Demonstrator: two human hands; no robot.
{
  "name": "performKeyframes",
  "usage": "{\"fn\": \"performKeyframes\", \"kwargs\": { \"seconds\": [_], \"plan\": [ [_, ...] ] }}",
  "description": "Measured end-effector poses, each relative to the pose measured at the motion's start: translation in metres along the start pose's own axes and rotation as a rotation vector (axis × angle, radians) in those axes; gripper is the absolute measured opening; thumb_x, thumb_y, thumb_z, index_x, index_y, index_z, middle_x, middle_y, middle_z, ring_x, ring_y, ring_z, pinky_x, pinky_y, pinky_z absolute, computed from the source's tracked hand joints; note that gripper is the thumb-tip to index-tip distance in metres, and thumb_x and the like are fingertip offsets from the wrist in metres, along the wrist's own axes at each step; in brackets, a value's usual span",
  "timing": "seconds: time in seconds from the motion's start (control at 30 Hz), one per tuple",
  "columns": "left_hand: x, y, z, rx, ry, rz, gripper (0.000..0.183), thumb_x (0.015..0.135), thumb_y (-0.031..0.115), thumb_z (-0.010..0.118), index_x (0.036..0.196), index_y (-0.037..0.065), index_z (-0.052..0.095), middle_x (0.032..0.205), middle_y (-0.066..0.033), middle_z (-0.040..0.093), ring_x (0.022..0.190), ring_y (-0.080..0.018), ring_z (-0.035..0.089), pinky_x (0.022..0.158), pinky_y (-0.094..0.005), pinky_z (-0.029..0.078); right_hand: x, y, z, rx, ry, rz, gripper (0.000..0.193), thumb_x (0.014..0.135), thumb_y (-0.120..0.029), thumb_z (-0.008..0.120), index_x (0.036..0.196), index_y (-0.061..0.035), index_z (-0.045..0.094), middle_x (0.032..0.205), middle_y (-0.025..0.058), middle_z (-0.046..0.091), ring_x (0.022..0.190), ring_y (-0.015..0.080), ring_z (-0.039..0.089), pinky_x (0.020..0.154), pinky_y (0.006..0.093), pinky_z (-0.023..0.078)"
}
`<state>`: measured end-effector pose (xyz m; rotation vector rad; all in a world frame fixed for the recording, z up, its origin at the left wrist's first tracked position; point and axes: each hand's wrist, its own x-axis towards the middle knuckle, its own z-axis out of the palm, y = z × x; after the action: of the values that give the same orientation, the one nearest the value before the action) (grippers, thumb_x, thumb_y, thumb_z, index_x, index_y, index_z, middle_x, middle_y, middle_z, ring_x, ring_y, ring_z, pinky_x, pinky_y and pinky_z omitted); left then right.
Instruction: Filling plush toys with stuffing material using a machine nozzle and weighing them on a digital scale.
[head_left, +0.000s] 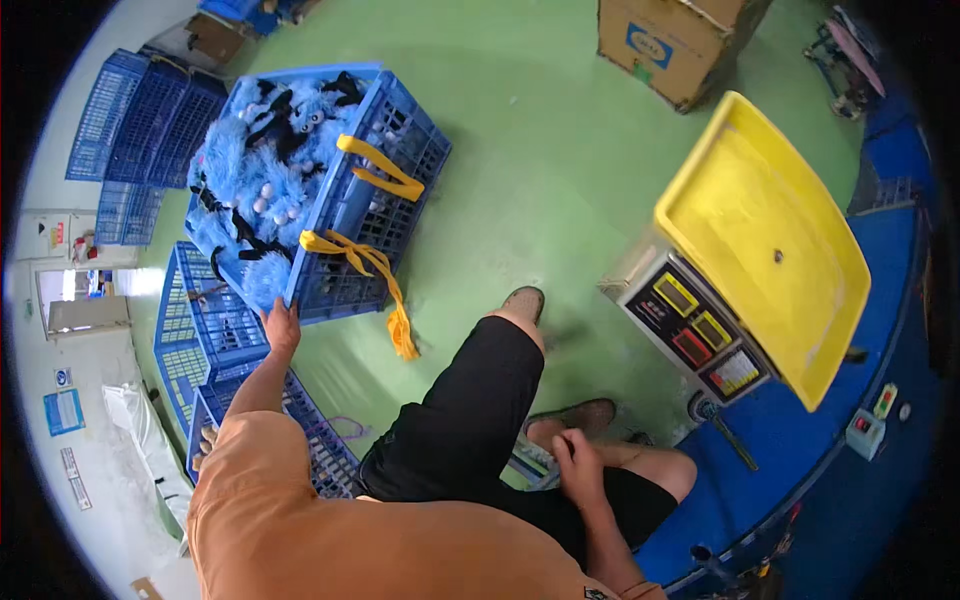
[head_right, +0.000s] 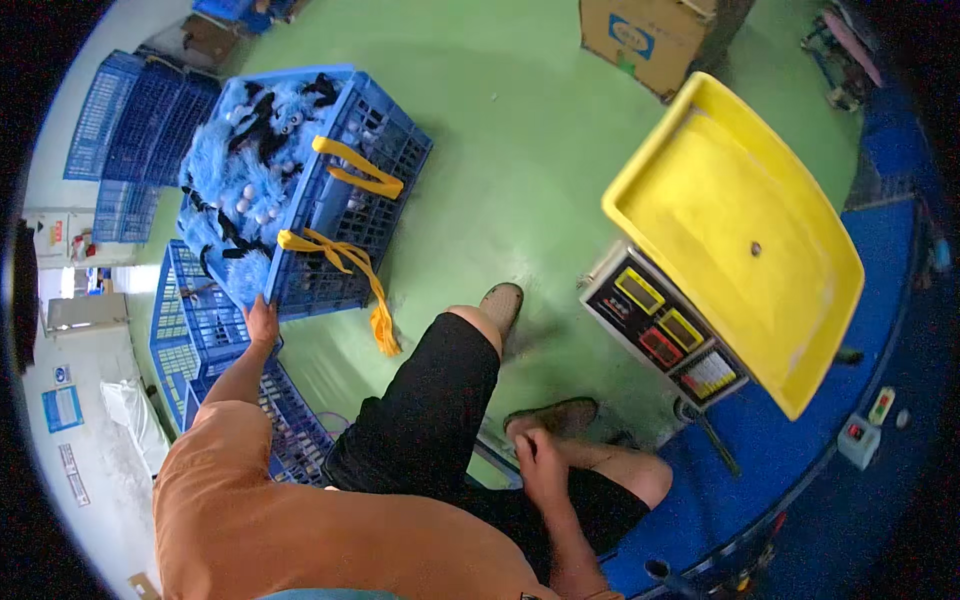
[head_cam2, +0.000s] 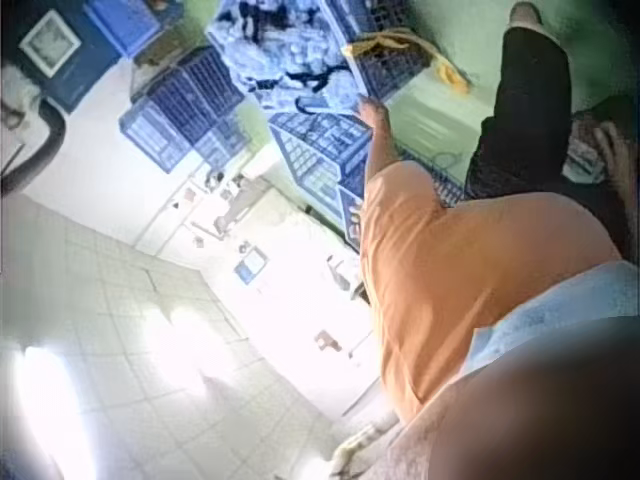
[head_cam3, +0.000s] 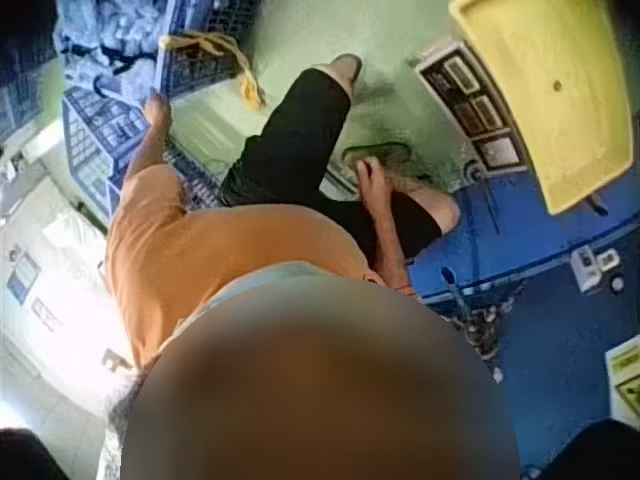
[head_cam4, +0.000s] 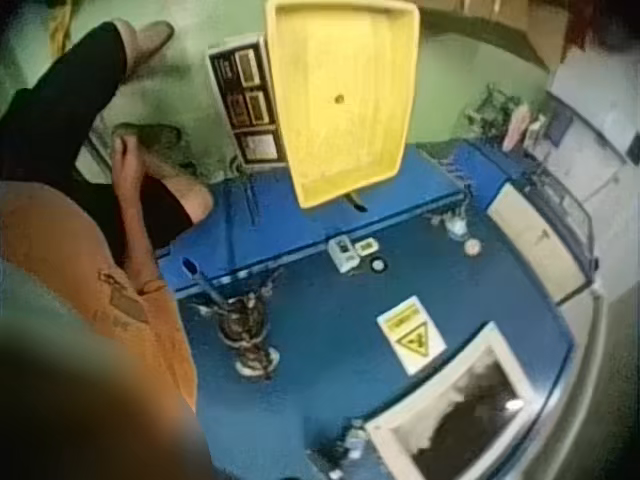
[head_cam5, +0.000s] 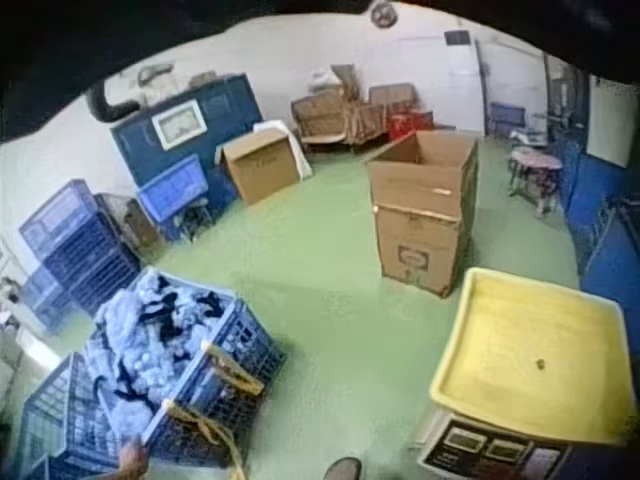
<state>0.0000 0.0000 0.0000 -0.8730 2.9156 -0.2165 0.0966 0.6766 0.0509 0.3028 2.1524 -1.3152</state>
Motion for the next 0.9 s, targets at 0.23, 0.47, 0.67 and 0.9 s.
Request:
{"fn": "performKeyframes", "kwargs": {
  "seconds": [0.23,0.47,0.67,0.9],
  "plan": [
    [-0.024,0.076,-0.024,-0.127,-0.099,-0.114,0.036,0.092,0.037,0.055,0.104,0.003,0.059,0.104,-0.0230,0.069,0.091,-0.0474,0.065,0.083,-0.0534,0.052,-0.038,0.018,-0.010,0.264,0.119,-0.128,0.017,0.099,-0.018,0.057,0.103,-0.0013,0.061,0.078,0.0069,0.066,0.068,0.0154,0.059,0.065,0.0305,0.049],
    [-0.070,0.283,-0.110,-0.413,-0.139,0.132,0.051,0.086,0.043,0.068,0.108,-0.001,0.057,0.094,-0.0235,0.068,0.086,-0.0420,0.067,0.076,-0.0507,0.054,-0.052,0.028,0.005,0.288,0.204,-0.128,0.021,0.099,-0.020,0.057,0.100,0.0009,0.061,0.076,0.0078,0.066,0.065,0.0152,0.058,0.063,0.0305,0.048],
    [-0.054,0.380,-0.133,-0.931,-0.165,0.617,0.057,0.089,0.034,0.065,0.135,0.003,0.052,0.120,-0.0187,0.067,0.103,-0.0374,0.065,0.089,-0.0453,0.051,-0.042,0.007,0.037,0.234,0.104,-0.108,0.021,0.098,-0.020,0.058,0.096,0.0011,0.061,0.076,0.0090,0.066,0.065,0.0177,0.059,0.064,0.0323,0.049],
    [-0.082,0.234,-0.164,-0.915,0.359,0.583,0.040,0.081,0.019,0.074,0.117,0.005,0.062,0.111,-0.0131,0.066,0.100,-0.0324,0.062,0.089,-0.0402,0.050,-0.064,0.014,0.056,-0.116,0.116,-0.224,0.021,0.097,-0.019,0.058,0.095,0.0017,0.062,0.077,0.0096,0.066,0.066,0.0204,0.060,0.064,0.0324,0.049]
  ]
}}
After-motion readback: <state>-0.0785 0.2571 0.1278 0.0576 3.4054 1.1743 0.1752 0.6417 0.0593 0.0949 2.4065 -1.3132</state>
